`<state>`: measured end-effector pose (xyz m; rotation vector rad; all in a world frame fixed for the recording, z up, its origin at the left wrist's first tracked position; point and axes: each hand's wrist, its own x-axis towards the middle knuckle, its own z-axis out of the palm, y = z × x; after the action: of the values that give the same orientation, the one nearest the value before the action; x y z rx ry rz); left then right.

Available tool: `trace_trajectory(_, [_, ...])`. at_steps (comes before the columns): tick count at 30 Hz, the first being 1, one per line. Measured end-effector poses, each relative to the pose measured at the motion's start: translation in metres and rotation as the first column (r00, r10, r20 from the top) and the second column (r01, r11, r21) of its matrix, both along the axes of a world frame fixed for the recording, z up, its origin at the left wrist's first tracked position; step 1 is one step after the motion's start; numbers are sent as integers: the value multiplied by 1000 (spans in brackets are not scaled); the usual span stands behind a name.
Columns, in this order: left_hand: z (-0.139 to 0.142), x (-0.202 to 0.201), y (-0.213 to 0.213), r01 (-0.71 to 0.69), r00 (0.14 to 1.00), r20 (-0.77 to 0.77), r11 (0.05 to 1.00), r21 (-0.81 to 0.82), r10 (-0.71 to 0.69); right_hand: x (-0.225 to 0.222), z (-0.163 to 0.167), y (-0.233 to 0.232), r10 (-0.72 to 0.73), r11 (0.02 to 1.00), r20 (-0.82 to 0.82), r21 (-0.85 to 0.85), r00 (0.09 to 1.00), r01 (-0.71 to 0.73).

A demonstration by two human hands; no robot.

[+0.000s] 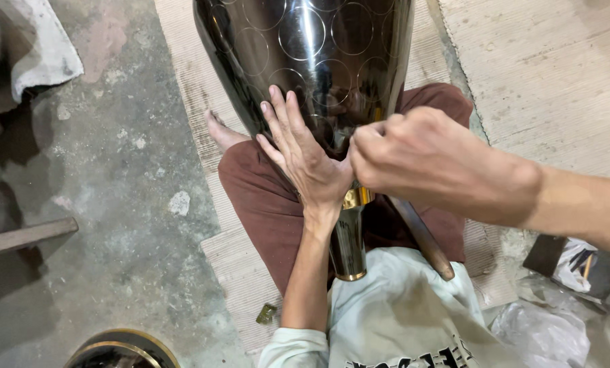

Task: The person sits on a mat and uses a small metal tool to engrave circular patterns onto the surface of a large, dark metallic vase. They hold the vase steady with one hand while repeatedly tapping the tool with the other to create the design.

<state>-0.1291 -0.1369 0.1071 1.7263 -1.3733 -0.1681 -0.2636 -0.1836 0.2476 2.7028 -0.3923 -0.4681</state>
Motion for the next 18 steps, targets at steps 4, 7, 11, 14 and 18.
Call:
trace_trajectory(4, [-2, 1, 2, 12, 999, -35, 998, -57, -15, 16, 13, -2, 6, 1000, -129, 18, 992, -4])
trace_trajectory(7, [-2, 4, 3, 11, 1000, -13, 999, -43, -12, 16, 19, 0, 9, 1000, -127, -12, 992, -11])
trace_trajectory(11, [-1, 6, 5, 10, 1000, 4, 1000, -15, -10, 10, 18, 1, -98, 995, 46, 40, 994, 96])
trace_trajectory(14, [-1, 7, 5, 7, 1000, 16, 1000, -19, -7, 3, 14, 3, -124, 991, 242, 88, 962, 105])
trace_trajectory(18, [-3, 7, 6, 9, 1000, 21, 999, -32, -8, -3, 5, 8, -97, 995, 252, 34, 963, 92])
